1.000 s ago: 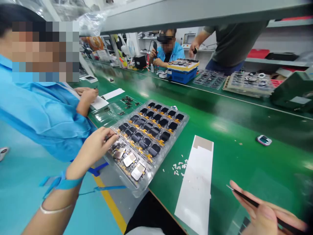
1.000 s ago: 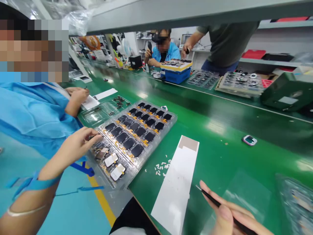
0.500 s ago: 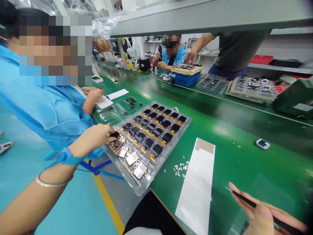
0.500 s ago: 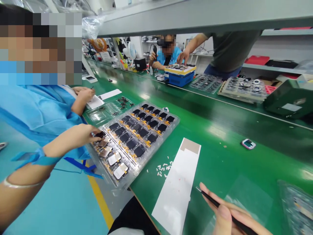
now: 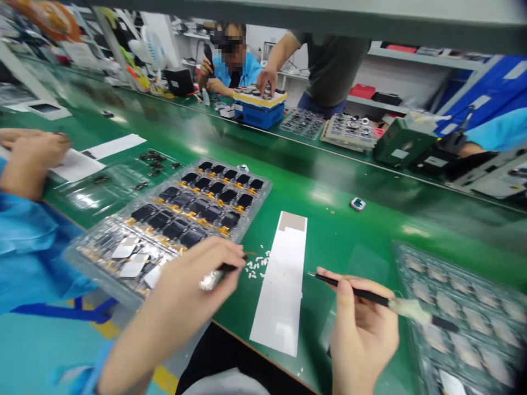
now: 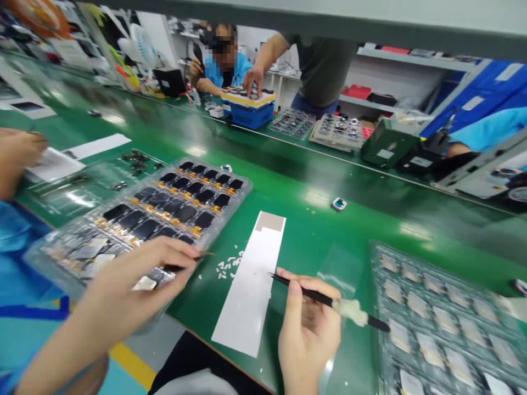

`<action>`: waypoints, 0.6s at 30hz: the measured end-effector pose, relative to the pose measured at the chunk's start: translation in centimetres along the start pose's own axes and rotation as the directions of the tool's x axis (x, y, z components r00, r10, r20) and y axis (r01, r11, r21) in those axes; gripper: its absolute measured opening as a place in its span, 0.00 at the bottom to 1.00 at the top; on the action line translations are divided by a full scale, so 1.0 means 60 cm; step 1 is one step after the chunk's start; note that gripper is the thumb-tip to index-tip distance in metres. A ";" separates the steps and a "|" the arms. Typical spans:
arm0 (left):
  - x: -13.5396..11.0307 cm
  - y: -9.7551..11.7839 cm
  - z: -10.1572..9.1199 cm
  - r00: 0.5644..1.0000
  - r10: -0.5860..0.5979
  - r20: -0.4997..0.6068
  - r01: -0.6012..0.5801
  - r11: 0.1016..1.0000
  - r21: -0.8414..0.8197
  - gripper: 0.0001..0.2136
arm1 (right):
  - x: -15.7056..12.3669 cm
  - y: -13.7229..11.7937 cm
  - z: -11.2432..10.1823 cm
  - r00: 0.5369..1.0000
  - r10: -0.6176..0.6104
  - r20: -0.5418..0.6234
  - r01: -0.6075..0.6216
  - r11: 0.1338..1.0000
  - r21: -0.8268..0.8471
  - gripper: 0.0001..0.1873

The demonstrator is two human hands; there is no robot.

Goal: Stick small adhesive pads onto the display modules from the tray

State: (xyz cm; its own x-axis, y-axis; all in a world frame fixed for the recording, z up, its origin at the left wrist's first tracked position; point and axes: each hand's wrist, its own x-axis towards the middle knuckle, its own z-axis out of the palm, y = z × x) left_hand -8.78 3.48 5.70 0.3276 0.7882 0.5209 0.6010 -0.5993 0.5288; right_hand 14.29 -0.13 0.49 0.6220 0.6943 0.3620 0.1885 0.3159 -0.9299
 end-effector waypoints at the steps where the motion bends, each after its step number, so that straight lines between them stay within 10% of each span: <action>1: 0.004 0.017 0.028 0.999 -0.008 0.033 0.011 0.997 -0.075 0.07 | 0.002 0.003 -0.002 1.000 -0.008 0.008 0.008 0.999 -0.035 0.07; 8: 0.036 0.035 0.164 0.924 -0.272 0.268 0.372 0.803 -0.466 0.03 | 0.041 -0.003 -0.001 0.992 -0.014 0.126 0.026 0.996 -0.090 0.05; 12: 0.043 0.023 0.183 0.847 -0.370 0.381 0.531 0.583 -0.615 0.06 | 0.069 -0.007 0.001 0.960 -0.069 0.273 0.101 0.989 -0.104 0.02; 18: 0.043 0.015 0.183 0.826 -0.333 0.454 0.563 0.490 -0.665 0.06 | 0.078 0.004 0.002 0.810 -0.192 0.554 0.407 0.864 -0.296 0.10</action>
State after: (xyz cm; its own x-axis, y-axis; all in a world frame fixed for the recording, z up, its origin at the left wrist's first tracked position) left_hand 0.62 6.51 0.21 0.4016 0.9144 -0.0503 -0.0060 0.0576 0.9983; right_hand 17.17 3.28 1.99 0.0469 0.8600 0.5082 0.6409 0.3643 -0.6757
